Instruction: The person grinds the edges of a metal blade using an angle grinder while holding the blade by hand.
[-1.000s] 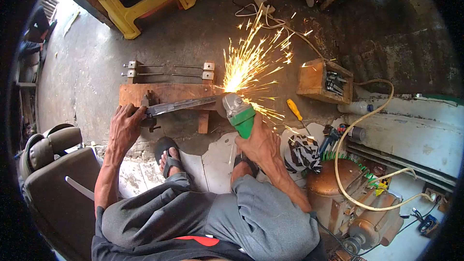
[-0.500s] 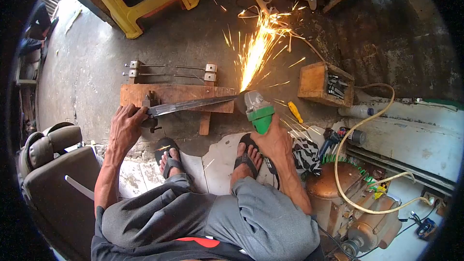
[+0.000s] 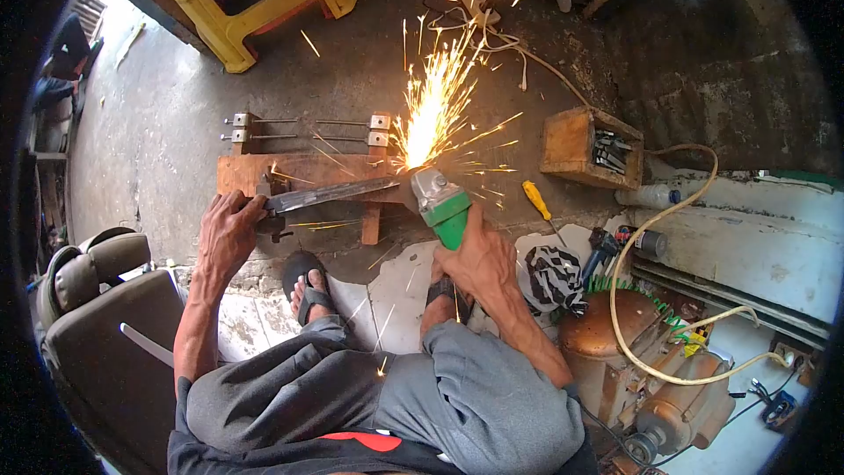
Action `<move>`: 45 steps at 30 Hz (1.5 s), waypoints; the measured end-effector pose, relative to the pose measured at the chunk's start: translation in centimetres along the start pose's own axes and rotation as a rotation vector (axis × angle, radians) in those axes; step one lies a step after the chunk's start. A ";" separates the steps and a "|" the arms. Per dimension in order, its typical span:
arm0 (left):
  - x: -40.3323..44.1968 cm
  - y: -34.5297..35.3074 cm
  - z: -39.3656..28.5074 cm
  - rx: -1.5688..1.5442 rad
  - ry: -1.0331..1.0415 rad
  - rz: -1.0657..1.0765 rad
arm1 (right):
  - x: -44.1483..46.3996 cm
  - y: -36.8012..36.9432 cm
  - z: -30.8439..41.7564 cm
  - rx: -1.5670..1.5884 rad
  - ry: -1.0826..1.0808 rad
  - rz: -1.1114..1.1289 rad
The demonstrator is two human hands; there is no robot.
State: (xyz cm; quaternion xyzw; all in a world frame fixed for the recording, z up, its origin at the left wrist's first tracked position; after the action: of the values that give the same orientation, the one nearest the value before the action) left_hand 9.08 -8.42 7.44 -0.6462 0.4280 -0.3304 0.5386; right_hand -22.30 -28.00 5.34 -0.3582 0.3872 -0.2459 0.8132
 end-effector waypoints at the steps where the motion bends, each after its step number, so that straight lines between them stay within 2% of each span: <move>1: 0.0 0.0 0.0 0.000 0.001 0.010 | -0.1 -0.1 -0.3 -0.009 0.048 -0.003; 2: -0.1 0.0 -0.1 0.000 -0.001 0.010 | -0.2 -0.3 -0.7 -0.018 0.096 -0.007; 5: 0.0 -0.3 -0.2 -0.003 -0.017 -0.014 | 0.0 0.0 -2.1 -0.028 0.055 -0.092; 15: -0.3 -0.1 0.3 -0.010 -0.003 0.002 | 0.3 -1.3 -4.7 -0.021 0.167 -0.123; 18: -0.5 0.2 0.3 -0.020 0.002 -0.017 | -0.3 -1.8 -2.0 -0.059 0.119 -0.107; 23: -0.7 0.1 0.1 -0.012 0.010 -0.042 | 0.6 -0.3 1.6 -0.086 -0.102 -0.013; 28: -0.8 -0.3 -0.1 0.016 0.057 -0.085 | 1.0 -0.4 2.1 -0.096 -0.081 -0.003; 32: -0.8 -0.2 -0.2 0.003 0.032 -0.081 | 1.1 -0.5 0.7 -0.133 -0.056 -0.080; 45: -0.5 0.1 0.2 -0.020 0.008 -0.052 | 1.3 -1.2 -1.9 -0.118 0.037 -0.070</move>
State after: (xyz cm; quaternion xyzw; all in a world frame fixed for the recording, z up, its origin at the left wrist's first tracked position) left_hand 9.06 -7.87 7.31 -0.6610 0.4164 -0.3428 0.5217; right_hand -23.18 -30.40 4.83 -0.4142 0.4031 -0.2577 0.7743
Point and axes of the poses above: each hand's wrist, its own x-axis towards the middle knuckle, its own y-axis out of the palm, z = x × y, the point moved 6 cm from there along x, towards the middle knuckle, and after that the axes turned 8 degrees about -y, right-handed, at the moved point
